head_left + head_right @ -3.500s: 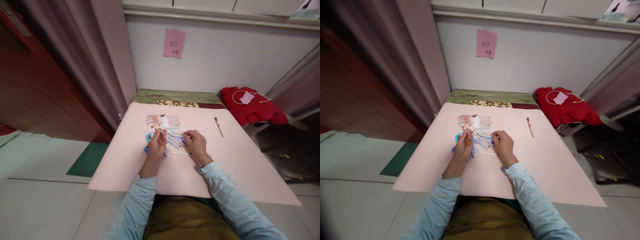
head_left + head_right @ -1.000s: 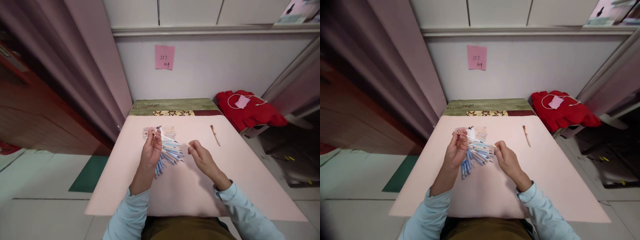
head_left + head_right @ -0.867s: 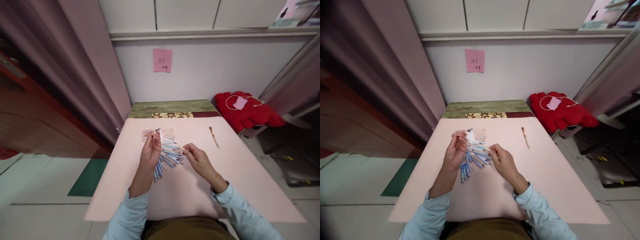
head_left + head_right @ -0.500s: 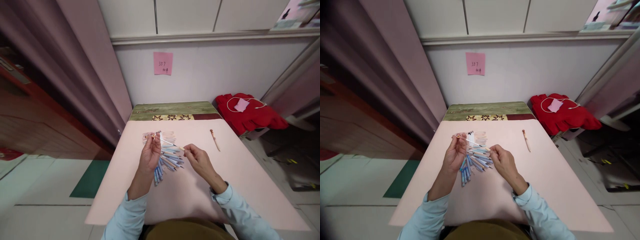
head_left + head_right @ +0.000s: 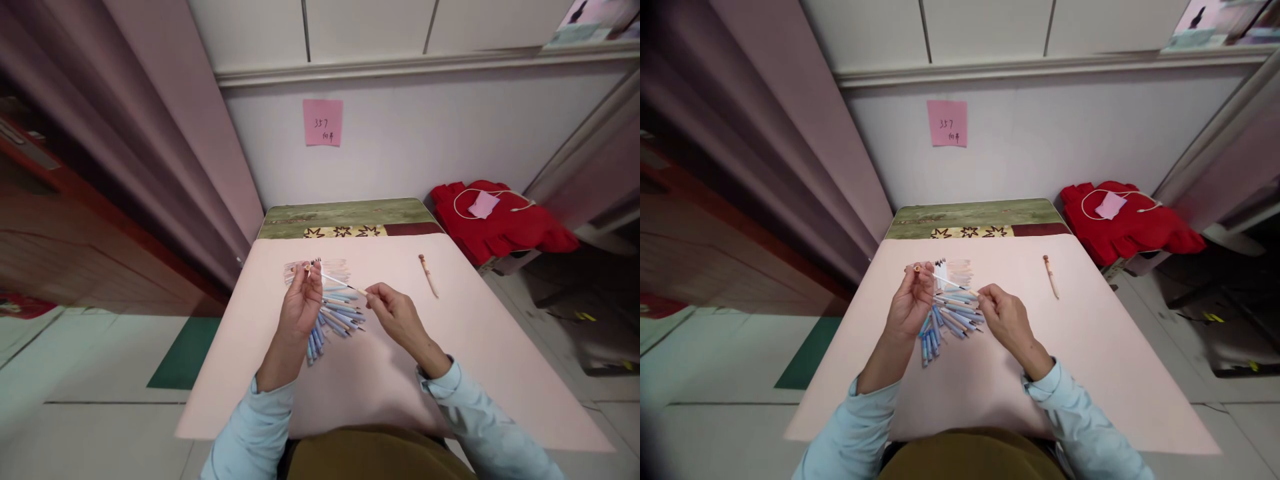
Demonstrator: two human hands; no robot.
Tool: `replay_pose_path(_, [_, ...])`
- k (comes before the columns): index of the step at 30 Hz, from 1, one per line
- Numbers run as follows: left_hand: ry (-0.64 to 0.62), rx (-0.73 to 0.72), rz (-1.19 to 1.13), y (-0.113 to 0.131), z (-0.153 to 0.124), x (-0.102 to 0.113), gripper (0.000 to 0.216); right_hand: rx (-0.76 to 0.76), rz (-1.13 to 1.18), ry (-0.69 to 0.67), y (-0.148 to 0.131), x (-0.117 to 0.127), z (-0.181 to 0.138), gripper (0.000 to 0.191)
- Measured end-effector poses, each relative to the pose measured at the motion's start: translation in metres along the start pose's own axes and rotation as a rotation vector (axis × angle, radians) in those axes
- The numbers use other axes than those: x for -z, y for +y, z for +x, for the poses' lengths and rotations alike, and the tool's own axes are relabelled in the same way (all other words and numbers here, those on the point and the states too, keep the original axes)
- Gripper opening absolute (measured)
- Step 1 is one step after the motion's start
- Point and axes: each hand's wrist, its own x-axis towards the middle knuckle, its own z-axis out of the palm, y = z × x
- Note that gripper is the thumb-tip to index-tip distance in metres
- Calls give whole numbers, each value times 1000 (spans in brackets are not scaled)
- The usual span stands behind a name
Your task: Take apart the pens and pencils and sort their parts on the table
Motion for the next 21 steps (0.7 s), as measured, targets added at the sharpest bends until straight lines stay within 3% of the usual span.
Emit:
replay_pose_path(12, [75,26,53,-19,0,-6,28,27,93,21,5,-1,1,26])
replay_pose_path(21, [101,9,98,-28,1,-8,25,11,358,38,10,-5,-3,26])
